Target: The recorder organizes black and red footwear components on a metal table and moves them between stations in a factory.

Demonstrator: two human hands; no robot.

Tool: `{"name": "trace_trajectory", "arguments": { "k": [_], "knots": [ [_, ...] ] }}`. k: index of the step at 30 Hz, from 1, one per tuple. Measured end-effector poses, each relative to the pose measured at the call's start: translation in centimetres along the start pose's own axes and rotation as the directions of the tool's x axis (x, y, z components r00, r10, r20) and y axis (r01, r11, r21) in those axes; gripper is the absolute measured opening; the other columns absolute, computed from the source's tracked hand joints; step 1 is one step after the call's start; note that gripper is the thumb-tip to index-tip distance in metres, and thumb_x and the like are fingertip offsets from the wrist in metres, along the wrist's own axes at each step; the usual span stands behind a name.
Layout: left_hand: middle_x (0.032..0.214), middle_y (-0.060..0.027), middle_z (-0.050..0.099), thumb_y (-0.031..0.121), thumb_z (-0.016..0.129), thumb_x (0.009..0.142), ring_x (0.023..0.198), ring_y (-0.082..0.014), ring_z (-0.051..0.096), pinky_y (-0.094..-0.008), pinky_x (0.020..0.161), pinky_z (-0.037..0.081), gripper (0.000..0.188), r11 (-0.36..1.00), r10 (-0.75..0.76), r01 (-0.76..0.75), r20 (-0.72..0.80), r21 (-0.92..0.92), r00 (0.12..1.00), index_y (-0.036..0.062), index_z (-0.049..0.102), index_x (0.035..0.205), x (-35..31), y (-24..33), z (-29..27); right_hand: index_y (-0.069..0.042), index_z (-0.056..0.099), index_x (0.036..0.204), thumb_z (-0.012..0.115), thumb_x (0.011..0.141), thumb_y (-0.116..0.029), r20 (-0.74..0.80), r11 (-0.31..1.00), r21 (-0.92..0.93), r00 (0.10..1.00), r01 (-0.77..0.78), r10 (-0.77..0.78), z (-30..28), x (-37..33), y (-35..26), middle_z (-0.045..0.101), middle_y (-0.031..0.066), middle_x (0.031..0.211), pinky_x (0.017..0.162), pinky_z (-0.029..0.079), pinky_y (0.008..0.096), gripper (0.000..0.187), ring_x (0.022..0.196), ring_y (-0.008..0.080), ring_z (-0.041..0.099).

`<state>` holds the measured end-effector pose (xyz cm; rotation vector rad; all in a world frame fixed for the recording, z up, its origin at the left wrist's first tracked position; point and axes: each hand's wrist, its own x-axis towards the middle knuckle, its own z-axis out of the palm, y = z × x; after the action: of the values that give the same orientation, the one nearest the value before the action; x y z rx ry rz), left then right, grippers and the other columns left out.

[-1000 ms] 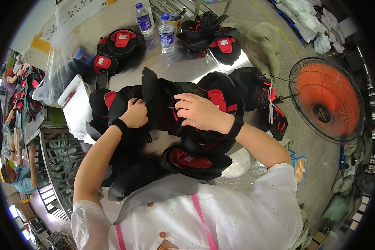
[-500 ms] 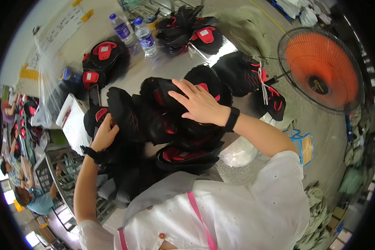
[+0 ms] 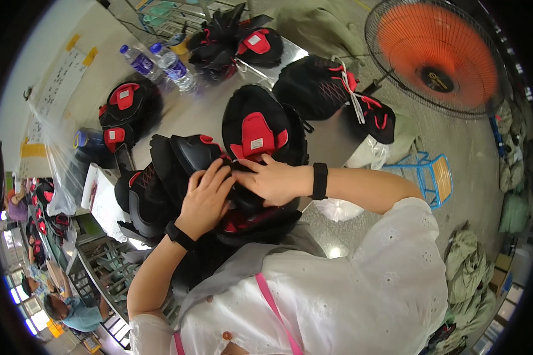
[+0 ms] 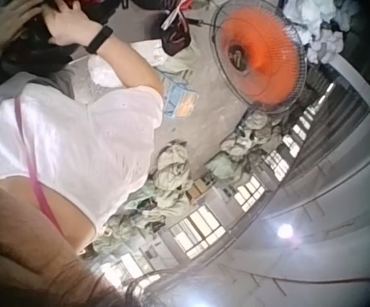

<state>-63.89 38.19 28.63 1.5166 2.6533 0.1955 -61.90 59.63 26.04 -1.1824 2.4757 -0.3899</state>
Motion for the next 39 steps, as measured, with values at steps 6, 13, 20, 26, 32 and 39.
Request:
{"name": "trace_trajectory", "arguments": {
  "k": [6, 13, 20, 26, 32, 39],
  "knots": [
    [0.139, 0.0047, 0.030, 0.025, 0.059, 0.070, 0.119, -0.0321, 0.035, -0.0547, 0.086, 0.036, 0.040, 0.950, -0.230, 0.197, 0.116, 0.243, 0.966, 0.0116, 0.059, 0.107, -1.4, -1.7, 0.2, -0.014, 0.059, 0.108, 0.054, 0.076, -0.019, -0.077, 0.975, 0.023, 0.973, 0.222, -0.220, 3.6, -2.8, -2.1, 0.048, 0.0047, 0.126, 0.098, 0.024, 0.0532, 0.033, 0.128, 0.0367, 0.026],
    [0.143, 0.0053, 0.022, 0.021, 0.058, 0.069, 0.114, -0.0338, 0.039, -0.0568, 0.085, 0.039, 0.036, 0.928, -0.297, 0.260, 0.110, 0.267, 0.949, 0.0082, 0.059, 0.103, -1.9, -2.1, 1.3, -0.002, 0.055, 0.097, 0.051, 0.077, -0.009, -0.081, 0.771, 0.511, 0.914, 0.380, -0.397, 4.2, -2.9, -3.8, 0.055, 0.0095, 0.102, 0.074, 0.047, 0.0396, 0.021, 0.092, 0.0293, 0.056],
    [0.143, 0.0019, 0.022, 0.020, 0.060, 0.069, 0.119, -0.0352, 0.036, -0.0594, 0.089, 0.034, 0.039, 0.885, -0.367, 0.301, 0.132, 0.356, 0.921, 0.0075, 0.057, 0.105, -1.8, -0.8, 1.2, -0.006, 0.050, 0.111, 0.063, 0.074, -0.034, 0.103, 0.977, 0.194, 0.993, -0.083, 0.064, 3.4, -6.4, -4.4, 0.052, 0.0114, 0.113, 0.080, 0.045, 0.0401, 0.049, 0.100, 0.0295, 0.054],
    [0.135, -0.0090, 0.035, 0.021, 0.064, 0.067, 0.125, -0.0291, 0.029, -0.0471, 0.095, 0.030, 0.048, 0.989, 0.087, -0.082, -0.037, 0.120, 0.996, 0.0073, 0.053, 0.111, 2.7, 3.3, 3.2, -0.006, 0.041, 0.123, 0.071, 0.066, -0.029, -0.336, 0.852, 0.315, 0.790, -0.418, 0.512, 6.0, -8.4, -4.6, 0.038, 0.0197, 0.125, 0.081, 0.046, 0.0412, 0.068, 0.101, 0.0348, 0.052],
    [0.135, -0.0053, 0.035, 0.031, 0.066, 0.071, 0.124, -0.0283, 0.032, -0.0443, 0.088, 0.039, 0.046, 0.985, -0.036, 0.019, 0.094, 0.170, 0.995, 0.0070, 0.055, 0.109, 9.5, 4.4, 5.0, -0.004, 0.044, 0.118, 0.071, 0.067, -0.030, -0.167, 0.918, 0.340, 0.948, -0.202, 0.271, 9.5, -7.3, -6.8, 0.046, 0.0162, 0.112, 0.083, 0.045, 0.0401, 0.063, 0.091, 0.0351, 0.055],
    [0.122, -0.0095, 0.045, 0.025, 0.067, 0.072, 0.087, -0.0274, 0.055, -0.0338, 0.076, 0.044, 0.029, 0.918, -0.051, -0.012, -0.148, -0.398, 0.988, -0.0031, 0.059, 0.068, 9.5, -3.1, 2.9, -0.007, 0.056, 0.105, 0.064, 0.073, -0.039, -0.067, 0.906, 0.302, 0.941, -0.297, 0.331, 11.4, -8.6, -8.6, 0.051, 0.0086, 0.107, 0.077, 0.043, 0.0380, 0.046, 0.092, 0.0275, 0.055]
  ]
}}
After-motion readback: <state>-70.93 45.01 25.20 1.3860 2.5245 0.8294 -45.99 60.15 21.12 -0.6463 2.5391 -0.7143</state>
